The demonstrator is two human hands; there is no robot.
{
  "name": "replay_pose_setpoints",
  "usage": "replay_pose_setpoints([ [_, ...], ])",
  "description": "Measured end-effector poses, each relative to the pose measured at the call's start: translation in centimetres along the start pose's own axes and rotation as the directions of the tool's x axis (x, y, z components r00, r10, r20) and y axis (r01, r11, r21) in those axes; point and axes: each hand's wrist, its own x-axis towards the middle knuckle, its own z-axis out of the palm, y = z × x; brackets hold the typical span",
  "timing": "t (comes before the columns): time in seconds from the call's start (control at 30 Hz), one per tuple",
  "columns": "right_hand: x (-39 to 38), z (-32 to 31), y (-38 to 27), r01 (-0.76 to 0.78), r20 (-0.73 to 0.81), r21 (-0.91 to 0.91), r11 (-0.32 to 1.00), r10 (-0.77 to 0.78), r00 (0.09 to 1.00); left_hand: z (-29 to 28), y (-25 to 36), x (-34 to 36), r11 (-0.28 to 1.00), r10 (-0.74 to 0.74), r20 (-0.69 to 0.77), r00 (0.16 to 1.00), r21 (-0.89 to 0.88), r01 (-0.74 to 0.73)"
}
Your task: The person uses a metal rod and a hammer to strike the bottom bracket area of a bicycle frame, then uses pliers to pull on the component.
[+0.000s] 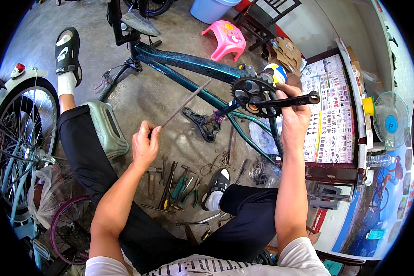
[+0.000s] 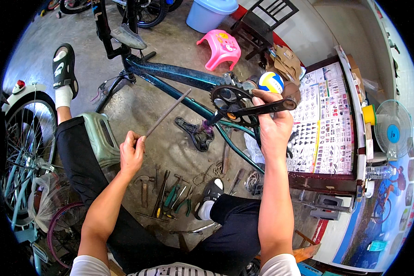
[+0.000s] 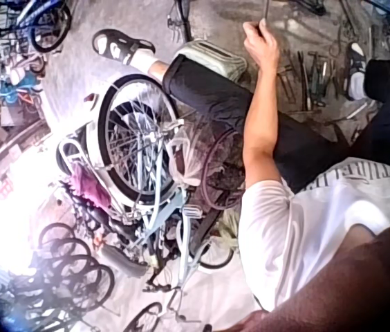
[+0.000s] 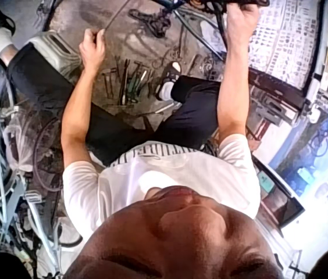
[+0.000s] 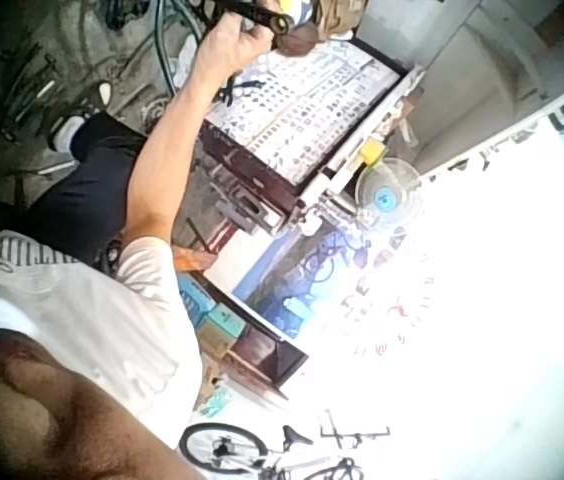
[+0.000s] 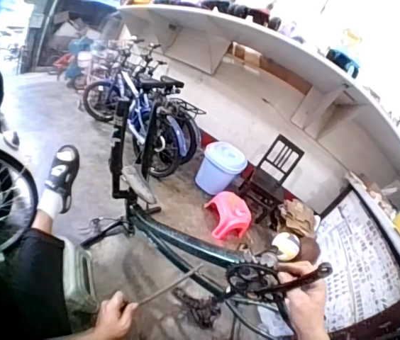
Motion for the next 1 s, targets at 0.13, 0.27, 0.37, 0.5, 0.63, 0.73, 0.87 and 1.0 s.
replay_pose_setpoints([
  [0.13,-0.1,0.0,-0.2,-0.084,0.001,0.048,0.995,0.084,0.996,0.1,-0.3,-0.2,1.000,0.000,0.005,1.000,0.008,0.000],
  [0.27,-0.1,-0.2,0.2,-0.064,0.011,0.042,0.997,0.063,0.998,0.0,-0.3,-0.4,1.000,0.010,0.001,1.000,0.026,-0.010],
  [0.37,-0.4,-1.1,0.7,0.002,-0.017,0.244,0.970,0.003,1.000,0.0,-1.1,-1.3,0.999,-0.041,-0.003,0.999,0.031,0.041],
  [0.5,-0.7,-1.6,-1.9,0.120,0.079,0.375,0.919,-0.160,0.984,0.0,-1.5,-3.1,0.992,-0.122,-0.061,0.991,0.017,0.123],
  [0.63,-1.0,-0.9,-2.9,0.061,0.076,0.392,0.918,-0.099,0.992,-0.1,0.3,-5.0,0.989,-0.141,-0.081,0.987,-0.055,0.137],
  [0.73,-0.7,-0.5,-3.8,0.073,-0.006,0.335,0.939,-0.075,0.997,-0.9,1.5,-7.9,0.971,-0.217,-0.100,0.971,-0.127,0.204],
  [0.87,-1.0,-1.3,-3.6,0.128,-0.095,0.267,0.955,-0.106,0.990,-1.3,3.5,-11.8,0.904,-0.368,-0.024,0.930,-0.243,0.352],
  [1.0,-1.8,-2.7,-4.0,0.144,-0.111,0.110,0.983,-0.131,0.985,-2.6,6.1,-13.8,0.896,-0.401,-0.034,0.916,-0.225,0.384],
])
